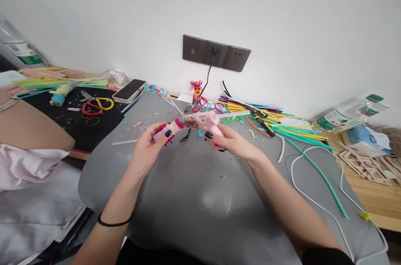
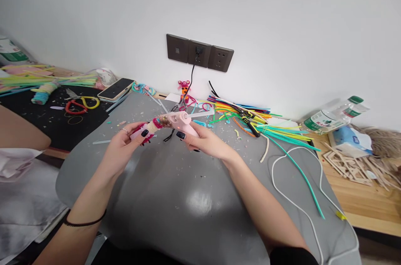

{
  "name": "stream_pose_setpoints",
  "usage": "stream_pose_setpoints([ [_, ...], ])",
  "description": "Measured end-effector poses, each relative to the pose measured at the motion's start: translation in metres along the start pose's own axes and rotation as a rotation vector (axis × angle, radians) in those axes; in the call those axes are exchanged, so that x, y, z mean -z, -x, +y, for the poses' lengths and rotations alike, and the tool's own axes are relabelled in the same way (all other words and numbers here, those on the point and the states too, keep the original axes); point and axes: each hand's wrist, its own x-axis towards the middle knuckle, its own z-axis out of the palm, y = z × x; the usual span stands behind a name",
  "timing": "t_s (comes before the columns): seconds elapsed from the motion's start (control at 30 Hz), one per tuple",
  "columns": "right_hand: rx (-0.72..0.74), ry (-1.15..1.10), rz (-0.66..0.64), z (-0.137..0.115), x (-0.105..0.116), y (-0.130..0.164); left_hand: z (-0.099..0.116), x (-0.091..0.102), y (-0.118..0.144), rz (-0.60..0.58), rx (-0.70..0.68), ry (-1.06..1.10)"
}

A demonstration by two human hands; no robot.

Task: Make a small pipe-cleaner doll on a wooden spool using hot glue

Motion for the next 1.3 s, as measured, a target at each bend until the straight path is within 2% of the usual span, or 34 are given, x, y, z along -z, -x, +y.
stream_pose_setpoints([
  [1.0, 0.050, -0.045, -0.023, 0.0015, -0.0023, -0.0005, -0.0018, -0.0015, -0.0018, 0.003, 0.021, 0.115],
  [1.3, -0.012, -0.048, 0.000, -0.0036, -0.0060, -0.0010, -0.0012, -0.0005, -0.0031, 0.019, 0.032, 0.147],
])
